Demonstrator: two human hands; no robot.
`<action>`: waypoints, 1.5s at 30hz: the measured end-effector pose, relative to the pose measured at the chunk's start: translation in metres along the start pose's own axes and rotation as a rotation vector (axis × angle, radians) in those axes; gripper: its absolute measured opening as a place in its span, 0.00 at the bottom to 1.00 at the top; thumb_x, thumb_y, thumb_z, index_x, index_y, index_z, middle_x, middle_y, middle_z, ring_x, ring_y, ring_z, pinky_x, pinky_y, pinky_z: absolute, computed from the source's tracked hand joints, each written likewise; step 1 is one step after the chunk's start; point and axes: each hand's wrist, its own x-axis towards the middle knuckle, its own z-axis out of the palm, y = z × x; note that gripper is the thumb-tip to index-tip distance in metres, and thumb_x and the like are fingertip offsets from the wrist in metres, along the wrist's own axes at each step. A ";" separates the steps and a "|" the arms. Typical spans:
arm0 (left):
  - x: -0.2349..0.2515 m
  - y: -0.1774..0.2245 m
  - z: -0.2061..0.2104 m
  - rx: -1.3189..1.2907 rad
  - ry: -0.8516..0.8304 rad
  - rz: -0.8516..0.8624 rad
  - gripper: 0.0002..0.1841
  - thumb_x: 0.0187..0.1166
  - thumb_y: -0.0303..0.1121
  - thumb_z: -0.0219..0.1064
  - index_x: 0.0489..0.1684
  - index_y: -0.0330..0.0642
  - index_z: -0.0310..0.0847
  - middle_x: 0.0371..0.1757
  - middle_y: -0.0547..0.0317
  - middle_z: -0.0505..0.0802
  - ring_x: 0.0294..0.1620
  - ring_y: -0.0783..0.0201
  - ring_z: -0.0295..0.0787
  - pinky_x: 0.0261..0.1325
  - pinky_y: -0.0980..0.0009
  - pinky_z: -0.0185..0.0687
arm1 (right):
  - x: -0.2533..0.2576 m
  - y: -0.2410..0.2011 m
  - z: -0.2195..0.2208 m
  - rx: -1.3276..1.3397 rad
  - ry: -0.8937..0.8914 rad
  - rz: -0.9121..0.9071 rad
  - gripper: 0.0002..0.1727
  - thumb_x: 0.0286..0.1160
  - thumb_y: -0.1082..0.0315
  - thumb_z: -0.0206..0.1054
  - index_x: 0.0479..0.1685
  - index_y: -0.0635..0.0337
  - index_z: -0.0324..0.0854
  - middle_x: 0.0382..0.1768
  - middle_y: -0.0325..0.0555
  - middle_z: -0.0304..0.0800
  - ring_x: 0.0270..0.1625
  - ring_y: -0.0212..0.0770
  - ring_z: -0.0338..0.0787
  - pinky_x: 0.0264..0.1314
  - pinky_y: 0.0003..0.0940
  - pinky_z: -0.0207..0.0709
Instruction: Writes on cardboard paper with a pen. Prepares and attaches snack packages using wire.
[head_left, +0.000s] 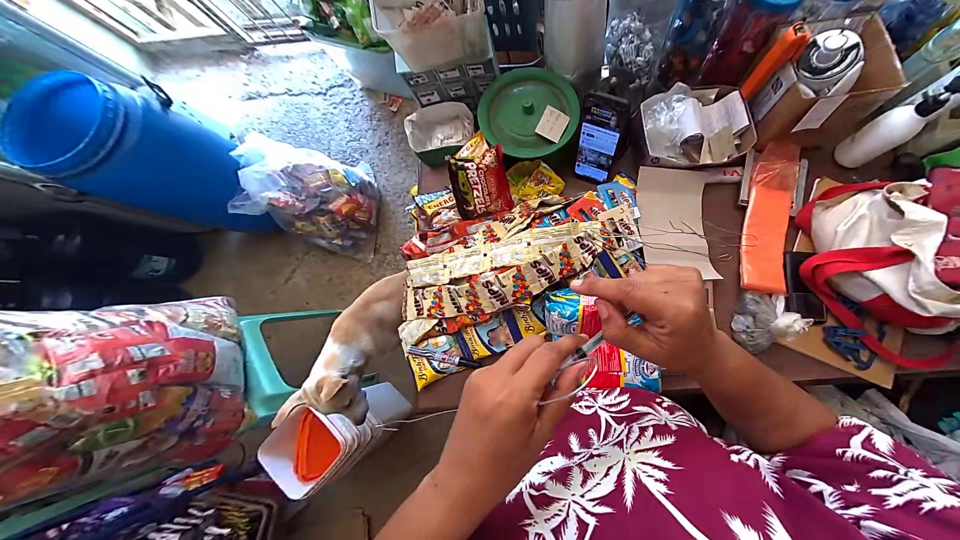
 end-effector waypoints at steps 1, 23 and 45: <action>-0.001 0.000 0.001 0.030 -0.004 0.002 0.18 0.90 0.42 0.57 0.53 0.40 0.90 0.32 0.57 0.88 0.27 0.73 0.79 0.32 0.83 0.73 | 0.000 -0.001 0.000 -0.035 0.005 -0.026 0.15 0.73 0.68 0.64 0.49 0.62 0.95 0.11 0.37 0.79 0.14 0.28 0.70 0.19 0.25 0.57; -0.022 -0.028 -0.038 -0.005 0.141 -0.250 0.21 0.80 0.49 0.70 0.56 0.40 0.91 0.24 0.75 0.78 0.22 0.88 0.62 0.25 0.90 0.57 | 0.035 0.215 -0.046 -0.319 -0.419 0.935 0.19 0.83 0.63 0.66 0.71 0.54 0.84 0.46 0.62 0.91 0.47 0.64 0.91 0.54 0.71 0.78; -0.020 -0.026 -0.026 -0.094 0.044 -0.156 0.15 0.85 0.42 0.64 0.51 0.42 0.92 0.29 0.70 0.84 0.26 0.87 0.69 0.29 0.91 0.64 | 0.034 0.184 -0.117 -0.574 0.197 0.289 0.19 0.91 0.64 0.53 0.62 0.73 0.79 0.43 0.63 0.90 0.42 0.51 0.91 0.49 0.48 0.83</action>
